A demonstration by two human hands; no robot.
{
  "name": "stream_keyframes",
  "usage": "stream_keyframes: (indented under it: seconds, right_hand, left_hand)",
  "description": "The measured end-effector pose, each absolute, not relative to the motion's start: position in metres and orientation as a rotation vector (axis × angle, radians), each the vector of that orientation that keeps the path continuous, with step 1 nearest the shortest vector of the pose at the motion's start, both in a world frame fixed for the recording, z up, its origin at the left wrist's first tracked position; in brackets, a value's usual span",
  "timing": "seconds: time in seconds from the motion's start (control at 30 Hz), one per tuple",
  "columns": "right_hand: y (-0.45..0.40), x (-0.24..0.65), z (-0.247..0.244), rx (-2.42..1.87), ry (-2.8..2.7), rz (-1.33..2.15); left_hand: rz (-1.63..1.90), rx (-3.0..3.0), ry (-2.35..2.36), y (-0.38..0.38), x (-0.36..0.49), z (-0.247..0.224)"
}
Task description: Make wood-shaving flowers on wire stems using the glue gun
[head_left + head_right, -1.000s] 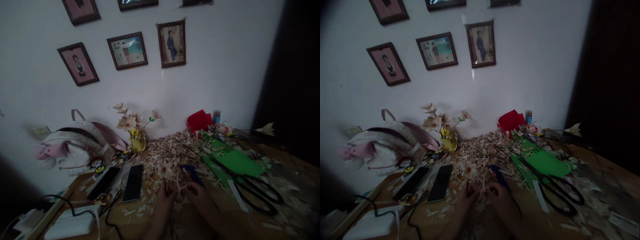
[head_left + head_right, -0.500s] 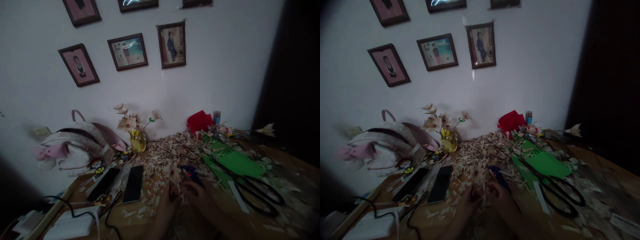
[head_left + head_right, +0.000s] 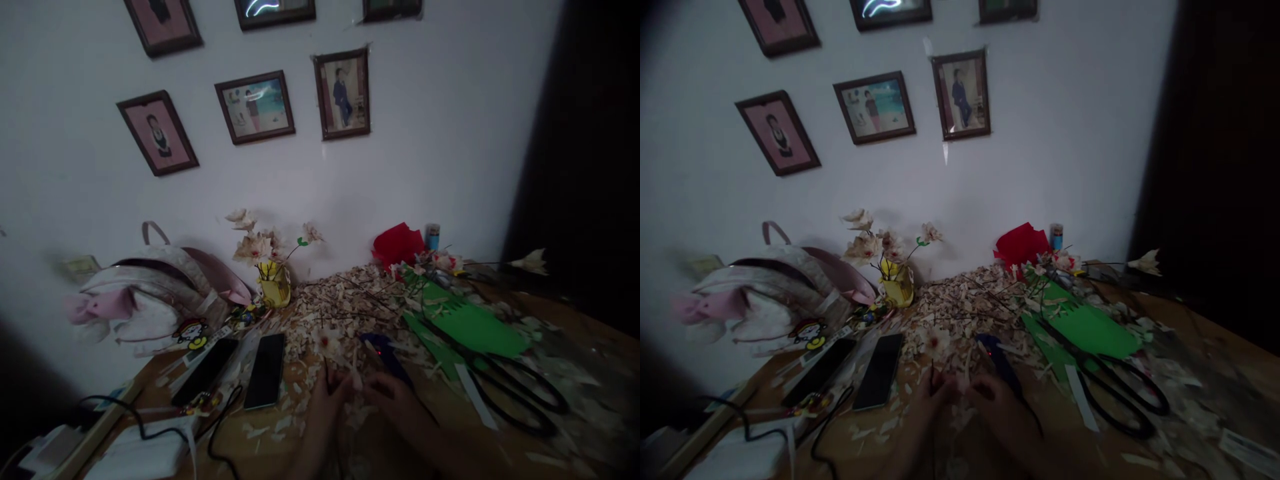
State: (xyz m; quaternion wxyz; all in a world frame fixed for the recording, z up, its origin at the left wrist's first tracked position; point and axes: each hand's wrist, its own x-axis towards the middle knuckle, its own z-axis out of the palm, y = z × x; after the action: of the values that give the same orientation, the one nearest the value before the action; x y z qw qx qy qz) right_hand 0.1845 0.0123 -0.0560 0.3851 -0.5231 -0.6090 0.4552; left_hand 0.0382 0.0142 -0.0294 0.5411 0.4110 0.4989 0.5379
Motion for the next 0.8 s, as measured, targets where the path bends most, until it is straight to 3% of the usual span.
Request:
stream_keyframes:
  seconds: [0.2, 0.8]
  right_hand:
    - [0.005, 0.183, -0.053, -1.394, -1.491, 1.158]
    - [0.013, 0.182, -0.059, -1.292, -1.541, 1.186]
  left_hand:
    - [1.287, 1.062, 1.265, 0.015, 0.036, -0.047]
    - [1.223, 1.062, 1.2, 0.011, 0.04, -0.038]
